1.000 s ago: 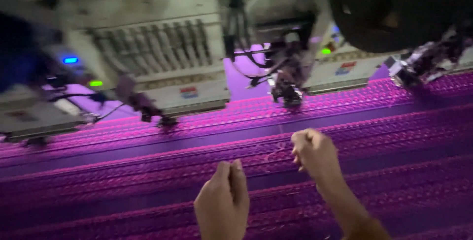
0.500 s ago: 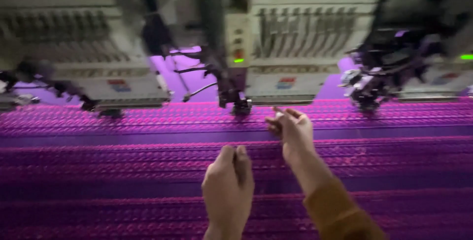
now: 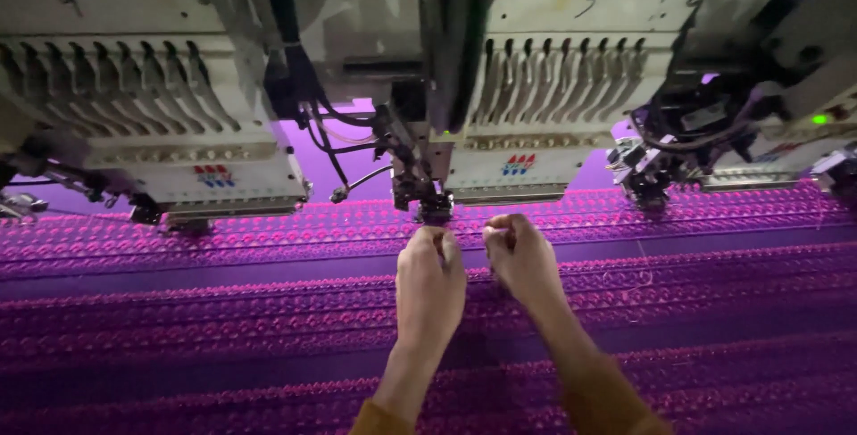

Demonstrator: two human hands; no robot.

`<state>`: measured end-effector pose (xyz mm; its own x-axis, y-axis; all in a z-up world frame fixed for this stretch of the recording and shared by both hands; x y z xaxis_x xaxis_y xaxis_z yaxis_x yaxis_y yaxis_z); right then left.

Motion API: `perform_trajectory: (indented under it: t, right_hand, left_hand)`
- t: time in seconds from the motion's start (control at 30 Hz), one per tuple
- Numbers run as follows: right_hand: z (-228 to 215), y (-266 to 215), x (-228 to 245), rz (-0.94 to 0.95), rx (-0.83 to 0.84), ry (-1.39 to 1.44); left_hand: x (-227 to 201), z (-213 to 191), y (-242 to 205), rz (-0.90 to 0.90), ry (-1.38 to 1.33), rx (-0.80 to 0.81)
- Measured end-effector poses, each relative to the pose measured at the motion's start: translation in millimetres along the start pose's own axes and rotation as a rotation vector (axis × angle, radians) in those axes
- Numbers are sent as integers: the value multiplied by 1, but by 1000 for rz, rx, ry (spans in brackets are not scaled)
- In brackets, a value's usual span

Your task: The person threads pink thread through the needles of multiple industrial embroidery machines. They pull the thread through the needle eye and adjust the fabric underneath while moving between different machine heads.

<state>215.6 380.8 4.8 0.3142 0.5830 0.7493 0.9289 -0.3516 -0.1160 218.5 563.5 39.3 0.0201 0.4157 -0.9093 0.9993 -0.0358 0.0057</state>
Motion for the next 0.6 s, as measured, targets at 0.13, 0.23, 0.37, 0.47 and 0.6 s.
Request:
perform_trajectory:
  t: [0.13, 0.23, 0.37, 0.47, 0.6]
  right_hand:
    - [-25, -35, -1, -96, -131, -264]
    - [-31, -65, -11, 77, -59, -391]
    - [-23, -115, -3, 19, 134, -58]
    - [-15, -133, -4, 150, 429, 197]
    - [-29, -131, -14, 124, 591, -43]
  left_hand:
    - [1, 36, 6, -170, -61, 207]
    - [-17, 46, -5, -339, -198, 392]
    - [-4, 53, -31, -566, -499, 430]
    - [7, 32, -21, -228, -390, 231]
    - [-71, -11, -73, 665, -189, 114]
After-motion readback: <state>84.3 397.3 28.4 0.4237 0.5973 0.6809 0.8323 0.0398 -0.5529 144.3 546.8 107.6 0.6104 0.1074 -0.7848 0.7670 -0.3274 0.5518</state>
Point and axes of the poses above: each hand's wrist, its own y-axis towards the middle knuckle, its own z-axis out of the palm, x = y × z, the point moved 10 cm from there along y, towards the middle knuckle, and after that the axes turned 1 degree about x, right-handed, at the moved point
